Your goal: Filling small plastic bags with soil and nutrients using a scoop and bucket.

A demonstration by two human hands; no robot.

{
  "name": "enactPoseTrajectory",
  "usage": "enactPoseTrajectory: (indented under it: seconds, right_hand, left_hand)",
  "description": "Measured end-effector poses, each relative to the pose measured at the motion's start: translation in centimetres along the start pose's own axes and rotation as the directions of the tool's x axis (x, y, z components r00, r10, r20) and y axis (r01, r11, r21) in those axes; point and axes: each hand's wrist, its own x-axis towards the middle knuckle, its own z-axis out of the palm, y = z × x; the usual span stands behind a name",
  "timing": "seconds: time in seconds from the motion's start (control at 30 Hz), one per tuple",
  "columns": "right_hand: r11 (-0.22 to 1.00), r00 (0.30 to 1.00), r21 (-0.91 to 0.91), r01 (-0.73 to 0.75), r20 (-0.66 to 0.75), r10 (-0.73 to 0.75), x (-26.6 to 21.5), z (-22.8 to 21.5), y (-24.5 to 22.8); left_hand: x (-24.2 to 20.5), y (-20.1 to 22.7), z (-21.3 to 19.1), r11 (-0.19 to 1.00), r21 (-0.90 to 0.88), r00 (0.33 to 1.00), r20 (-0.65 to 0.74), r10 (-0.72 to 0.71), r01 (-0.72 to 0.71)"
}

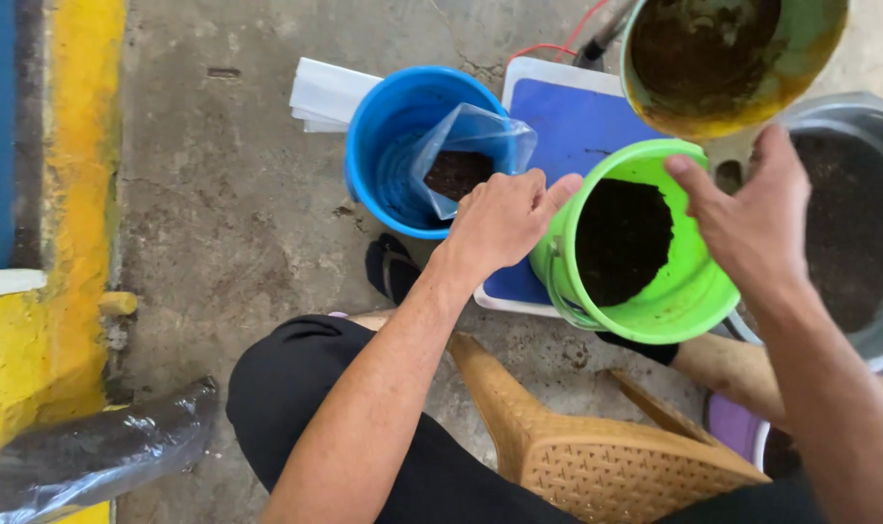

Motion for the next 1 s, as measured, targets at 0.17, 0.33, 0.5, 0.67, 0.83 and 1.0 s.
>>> enactPoseTrajectory:
  seconds: [0.17, 0.33, 0.5, 0.67, 0.83, 1.0]
  right_hand:
    - [0.853, 0.988, -0.521, -0.024, 0.115, 0.098, -5.6, -8.8, 6.7]
    - [0.281, 0.883, -0.914, 0.291, 0.370, 0.288, -8.5, -11.5, 16.1]
    - [-0.137, 0.654, -0.642, 0.754, 0.717, 0.240, -6.9, -8.0, 15.8]
    - [-0.222, 0.668, -0.639, 0.737, 0.738, 0.094, -2.1, -4.5, 14.9]
    - [-0.363, 0.645, -0.621, 0.695, 0.761, -0.070, 1.4, -2.2, 16.1]
    - [-0.269, 0.591, -0.587, 0.763, 0.803, -0.076, 2.5, 0.0, 15.2]
  left_hand:
    - [0.9, -0.2, 8.4, 0.996, 0.083, 0.993, 0.114, -0.031, 0.022]
    - [1.9, 0.2, 11.9, 0.992, 0.102, 0.996, 0.052, -0.074, 0.069]
    - [4.4, -1.2, 12.5, 0.966, 0.260, 0.998, -0.068, 0.014, 0.004]
    - [5.2, -0.9, 11.9, 0.979, 0.200, 0.998, 0.045, -0.054, 0.044]
    - [5.3, -1.0, 11.4, 0.975, 0.205, 0.990, 0.094, -0.102, 0.081]
    - [5.6, -1.6, 12.3, 0.967, 0.244, 0.993, 0.079, -0.087, 0.065]
